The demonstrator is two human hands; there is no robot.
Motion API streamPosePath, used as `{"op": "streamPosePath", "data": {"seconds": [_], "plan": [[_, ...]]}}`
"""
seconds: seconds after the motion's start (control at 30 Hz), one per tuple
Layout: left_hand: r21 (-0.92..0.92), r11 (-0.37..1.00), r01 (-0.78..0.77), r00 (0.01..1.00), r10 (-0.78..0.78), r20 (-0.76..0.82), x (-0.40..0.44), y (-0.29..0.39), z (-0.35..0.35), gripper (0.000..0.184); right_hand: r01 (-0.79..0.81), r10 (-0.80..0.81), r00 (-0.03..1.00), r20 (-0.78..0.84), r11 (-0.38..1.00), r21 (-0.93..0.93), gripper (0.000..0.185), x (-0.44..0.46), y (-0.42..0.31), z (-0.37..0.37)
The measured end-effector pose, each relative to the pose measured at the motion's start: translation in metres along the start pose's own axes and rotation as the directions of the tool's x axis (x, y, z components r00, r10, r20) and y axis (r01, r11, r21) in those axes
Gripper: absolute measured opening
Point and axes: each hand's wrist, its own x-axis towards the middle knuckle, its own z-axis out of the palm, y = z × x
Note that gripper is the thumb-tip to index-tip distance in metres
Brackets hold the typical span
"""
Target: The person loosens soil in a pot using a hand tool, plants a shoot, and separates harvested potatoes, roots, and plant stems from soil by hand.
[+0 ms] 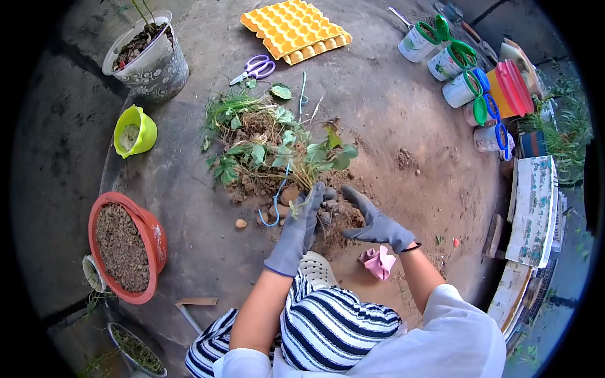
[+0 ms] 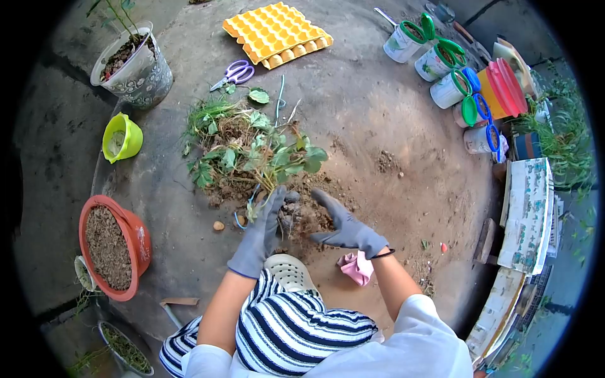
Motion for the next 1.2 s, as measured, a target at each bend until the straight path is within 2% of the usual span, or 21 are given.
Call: {"op": "streamPosePath", "data": {"seconds": [0.03,0.13,0.2,0.23,0.3,0.33,0.43,0.5,0.53,0.57,0.6,0.7,0.73,0.8,0.87,0.93,1.0,1.07,1.13,1.17,1.2], "plan": [[0.129,0.992,-0.002,1.0,0.001,0.006,-0.003,0.006,0.008,0.058,0.001,-0.001,1.0,0.002,1.0,0.006,0.071,0.001,0.0,0.009],[-0.093,0.973,0.21,0.966,-0.222,-0.133,-0.003,0.022,0.041,0.065,0.045,-0.058,0.997,0.059,0.977,0.207,0.065,0.006,0.034,0.034],[-0.181,0.969,0.168,0.974,-0.192,-0.123,-0.014,0.037,0.058,0.056,0.033,0.039,0.987,0.154,0.898,-0.439,0.057,0.0,0.097,0.037],[-0.086,0.989,0.124,0.99,-0.128,-0.05,-0.016,0.035,0.055,0.052,-0.134,0.149,0.989,-0.002,0.882,-0.451,0.049,-0.008,0.071,0.035],[0.0,0.999,0.045,0.999,-0.045,0.01,-0.018,0.029,0.05,0.045,-0.224,0.222,0.974,-0.048,0.905,-0.363,0.045,-0.01,0.063,0.024],[-0.067,0.997,0.047,0.999,-0.048,-0.013,-0.021,0.027,0.051,0.045,-0.321,0.305,0.947,-0.098,0.91,-0.264,0.041,-0.01,0.064,0.016],[-0.181,0.983,0.028,1.0,-0.029,0.0,-0.03,0.033,0.06,0.045,-0.276,0.241,0.961,-0.137,0.877,-0.394,0.032,-0.013,0.091,-0.012],[-0.321,0.947,0.011,0.998,0.008,0.059,-0.04,0.054,0.069,0.037,-0.322,0.276,0.943,-0.183,0.894,-0.311,0.028,-0.014,0.092,-0.02],[-0.247,0.969,-0.001,1.0,0.008,0.027,-0.045,0.072,0.081,0.033,-0.37,0.32,0.918,-0.233,0.903,-0.217,0.024,-0.018,0.092,-0.024],[-0.171,0.985,-0.009,1.0,0.008,-0.004,-0.051,0.089,0.092,0.03,-0.335,0.283,0.941,-0.186,0.86,-0.386,0.033,-0.021,0.093,-0.032],[-0.169,0.986,-0.005,1.0,0.006,0.006,-0.053,0.107,0.099,0.03,-0.338,0.282,0.939,-0.196,0.858,-0.387,0.033,-0.021,0.083,-0.035],[0.423,0.874,-0.239,0.97,0.189,0.156,-0.051,0.14,0.09,0.049,-0.375,0.413,0.91,-0.043,0.771,-0.514,0.062,-0.024,0.058,-0.05],[0.456,0.847,-0.272,0.962,0.231,0.145,-0.053,0.152,0.097,0.048,-0.38,0.413,0.909,-0.052,0.772,-0.51,0.062,-0.024,0.051,-0.054],[0.494,0.815,-0.303,0.953,0.27,0.139,-0.056,0.173,0.109,0.047,-0.285,0.44,0.898,0.0,0.582,-0.762,0.063,-0.022,0.033,-0.061],[0.416,0.88,-0.228,0.964,0.145,0.222,-0.061,0.183,0.112,0.042,-0.22,0.361,0.932,0.027,0.625,-0.749,0.065,-0.015,0.027,-0.064],[0.466,0.841,-0.273,0.948,0.152,0.281,-0.057,0.169,0.113,0.043,-0.233,0.232,0.972,-0.028,0.946,-0.226,0.063,0.0,0.008,-0.057],[0.537,0.766,-0.354,0.904,0.134,0.405,-0.05,0.154,0.116,0.045,-0.206,0.204,0.979,-0.032,0.972,-0.116,0.062,0.018,0.002,-0.044],[0.777,0.481,-0.407,0.898,0.056,0.436,-0.051,0.158,0.122,0.042,-0.189,0.178,0.982,0.068,0.877,0.441,0.066,0.045,0.016,-0.034],[0.742,0.578,-0.34,0.908,-0.004,0.419,-0.054,0.159,0.121,0.046,-0.278,0.26,0.952,0.163,0.504,0.818,0.071,0.072,0.014,-0.028],[0.632,0.712,-0.307,0.918,0.047,0.394,-0.061,0.16,0.12,0.043,-0.206,0.082,0.976,0.2,0.637,0.743,0.072,0.081,-0.005,-0.016],[0.498,0.82,-0.282,0.926,0.096,0.365,-0.066,0.163,0.12,0.04,-0.162,0.033,0.98,0.196,0.703,0.692,0.07,0.092,-0.011,-0.007]]}}
